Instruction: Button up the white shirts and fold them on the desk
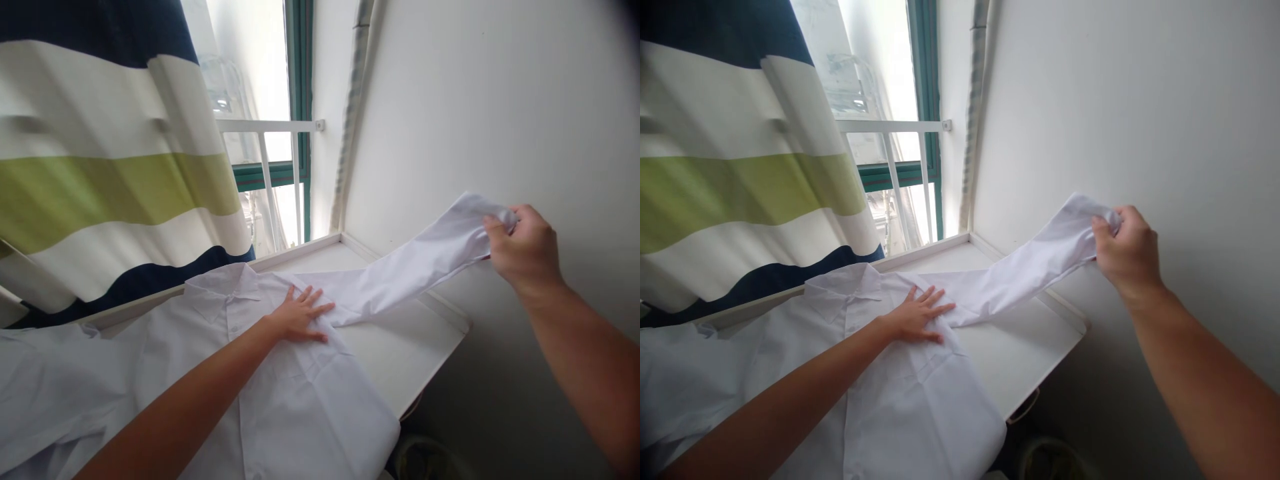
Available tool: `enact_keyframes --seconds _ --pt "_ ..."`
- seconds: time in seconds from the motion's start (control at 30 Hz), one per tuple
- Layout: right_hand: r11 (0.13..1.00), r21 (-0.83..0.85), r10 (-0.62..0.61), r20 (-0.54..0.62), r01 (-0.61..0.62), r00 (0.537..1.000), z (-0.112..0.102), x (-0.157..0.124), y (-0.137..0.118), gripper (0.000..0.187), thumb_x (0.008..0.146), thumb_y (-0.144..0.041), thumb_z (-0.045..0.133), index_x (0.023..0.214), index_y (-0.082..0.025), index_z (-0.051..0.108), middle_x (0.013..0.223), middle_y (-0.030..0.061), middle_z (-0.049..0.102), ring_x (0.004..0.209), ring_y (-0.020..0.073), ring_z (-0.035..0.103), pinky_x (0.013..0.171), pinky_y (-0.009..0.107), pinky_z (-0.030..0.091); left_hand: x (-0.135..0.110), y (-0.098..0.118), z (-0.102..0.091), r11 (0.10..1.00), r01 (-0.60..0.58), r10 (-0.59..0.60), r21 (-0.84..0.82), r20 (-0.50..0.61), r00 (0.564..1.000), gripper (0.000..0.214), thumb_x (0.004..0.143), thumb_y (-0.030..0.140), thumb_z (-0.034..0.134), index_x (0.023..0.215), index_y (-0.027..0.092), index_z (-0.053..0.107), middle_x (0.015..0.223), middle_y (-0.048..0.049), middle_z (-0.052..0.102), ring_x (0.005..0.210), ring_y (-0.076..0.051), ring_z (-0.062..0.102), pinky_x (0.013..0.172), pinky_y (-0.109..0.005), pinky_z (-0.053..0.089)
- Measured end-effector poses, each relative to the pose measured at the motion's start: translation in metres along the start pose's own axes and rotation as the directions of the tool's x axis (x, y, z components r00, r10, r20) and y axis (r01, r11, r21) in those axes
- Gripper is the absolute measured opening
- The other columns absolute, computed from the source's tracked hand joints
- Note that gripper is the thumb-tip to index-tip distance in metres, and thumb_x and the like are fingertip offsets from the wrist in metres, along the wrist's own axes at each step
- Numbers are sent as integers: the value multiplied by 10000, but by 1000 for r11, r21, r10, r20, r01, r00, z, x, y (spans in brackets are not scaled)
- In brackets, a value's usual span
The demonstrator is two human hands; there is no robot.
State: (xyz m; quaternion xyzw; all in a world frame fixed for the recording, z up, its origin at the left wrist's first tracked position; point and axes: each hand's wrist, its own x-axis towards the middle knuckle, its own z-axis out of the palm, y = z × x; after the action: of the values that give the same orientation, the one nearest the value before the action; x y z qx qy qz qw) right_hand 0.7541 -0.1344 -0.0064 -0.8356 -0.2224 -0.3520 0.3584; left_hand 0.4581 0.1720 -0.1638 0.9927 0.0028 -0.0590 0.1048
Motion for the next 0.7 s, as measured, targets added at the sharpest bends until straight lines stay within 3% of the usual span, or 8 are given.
enact_keyframes --seconds 0.07,0.17,0.27,0.5,0.6,0.7 --pt "1000 -24 -1 34 2 999 2 -3 -4 218 825 -388 605 961 -218 611 787 55 600 704 208 517 680 325 398 4 -1 -4 1000 -10 10 3 -21 1000 819 839 818 426 1553 437 301 1677 -70 199 1534 -398 141 1147 -702 9" --pt "999 -47 -7 99 12 995 9 -6 -4 238 851 -407 589 1002 -226 620 784 62 614 717 228 541 684 325 394 12 -6 -11 1000 19 -17 12 -136 991 587 961 671 363 1468 398 479 1569 -66 448 1447 -349 356 1164 -618 125" --pt "997 -83 -5 97 13 995 15 -7 1 282 867 -410 564 1058 -215 634 791 80 628 728 243 555 689 337 390 23 -13 -12 998 52 -44 34 -219 975 488 992 560 402 1383 330 581 1430 -90 590 1362 -319 449 1166 -556 164" --pt "997 20 78 -59 -77 995 7 2 16 270 813 -357 552 999 -187 649 800 71 620 688 216 520 665 341 398 48 -20 5 999 45 -44 0 -146 988 626 982 595 394 1543 323 340 1644 -76 309 1511 -294 260 1197 -586 126" --pt "996 59 76 -107 -70 991 2 2 21 290 805 -347 565 1023 -174 644 843 78 627 711 209 529 685 339 422 48 -22 8 998 52 -55 -18 -172 984 649 984 602 379 1542 275 329 1638 -93 320 1516 -255 262 1221 -542 124" --pt "989 125 89 -45 -83 995 9 -3 21 302 828 -379 570 1036 -168 624 843 64 615 703 190 523 662 317 432 40 -25 7 995 93 -96 -24 -212 972 676 989 605 352 1533 204 338 1631 -139 319 1528 -265 230 1231 -561 40"
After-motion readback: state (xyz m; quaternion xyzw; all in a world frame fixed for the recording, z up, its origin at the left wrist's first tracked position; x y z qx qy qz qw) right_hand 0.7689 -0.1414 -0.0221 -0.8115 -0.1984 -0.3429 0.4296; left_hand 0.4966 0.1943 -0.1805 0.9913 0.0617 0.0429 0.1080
